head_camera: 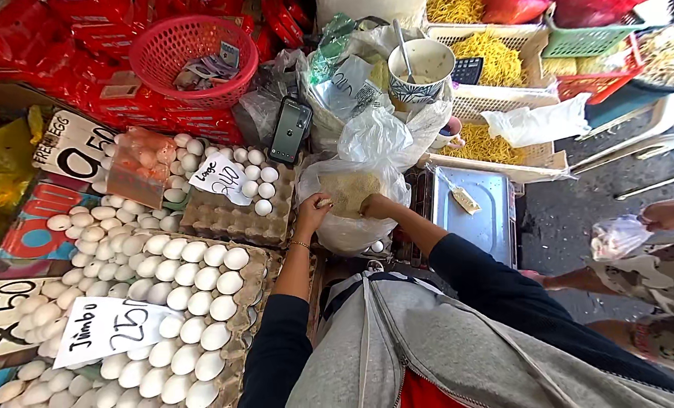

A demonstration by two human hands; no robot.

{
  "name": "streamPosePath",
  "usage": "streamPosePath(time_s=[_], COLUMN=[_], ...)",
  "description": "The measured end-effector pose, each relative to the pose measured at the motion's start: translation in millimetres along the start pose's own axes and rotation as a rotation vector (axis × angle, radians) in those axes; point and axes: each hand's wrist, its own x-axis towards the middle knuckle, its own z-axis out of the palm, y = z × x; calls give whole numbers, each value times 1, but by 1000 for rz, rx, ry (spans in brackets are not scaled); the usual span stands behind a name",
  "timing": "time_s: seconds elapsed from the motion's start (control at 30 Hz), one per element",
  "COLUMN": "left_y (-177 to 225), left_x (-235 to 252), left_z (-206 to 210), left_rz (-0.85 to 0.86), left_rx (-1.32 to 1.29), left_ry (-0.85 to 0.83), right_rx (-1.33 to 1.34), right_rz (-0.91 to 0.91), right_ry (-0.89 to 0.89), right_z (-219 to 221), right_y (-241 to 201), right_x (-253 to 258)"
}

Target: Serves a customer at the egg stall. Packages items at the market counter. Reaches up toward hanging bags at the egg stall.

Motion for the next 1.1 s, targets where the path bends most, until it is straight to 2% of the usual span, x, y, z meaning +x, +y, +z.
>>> streamPosePath(time_s=[0.17,0.43,0.63,0.73,0.83,0.93,1.03,1.1], left_y=[2,7,8,6,0,4,7,12], left_x=[-3,7,14,13,14,10,8,9], left_z=[-1,2,11,11,9,6,6,6], left_rz=[9,51,9,-1,3,3,29,53], left_rx=[15,-33,-35,-54,-62,-59,-111,-153], left_ry=[6,-45,-35,-33,-28,-19,-20,-20], right_rx=[174,-29,-469,-560,-492,-365,-134,31], right_rz=[-30,-120,6,22,93,217,93,48], right_ry=[46,185,241,285,317,221,161,112], right_z=[-43,-115,-99,-98,-99,-64,-1,11], right_y=[-10,-90,-156,-170,-148,-94,-18,-3], right_x=[-33,-79,-72,-83,-83,-53,-3,7])
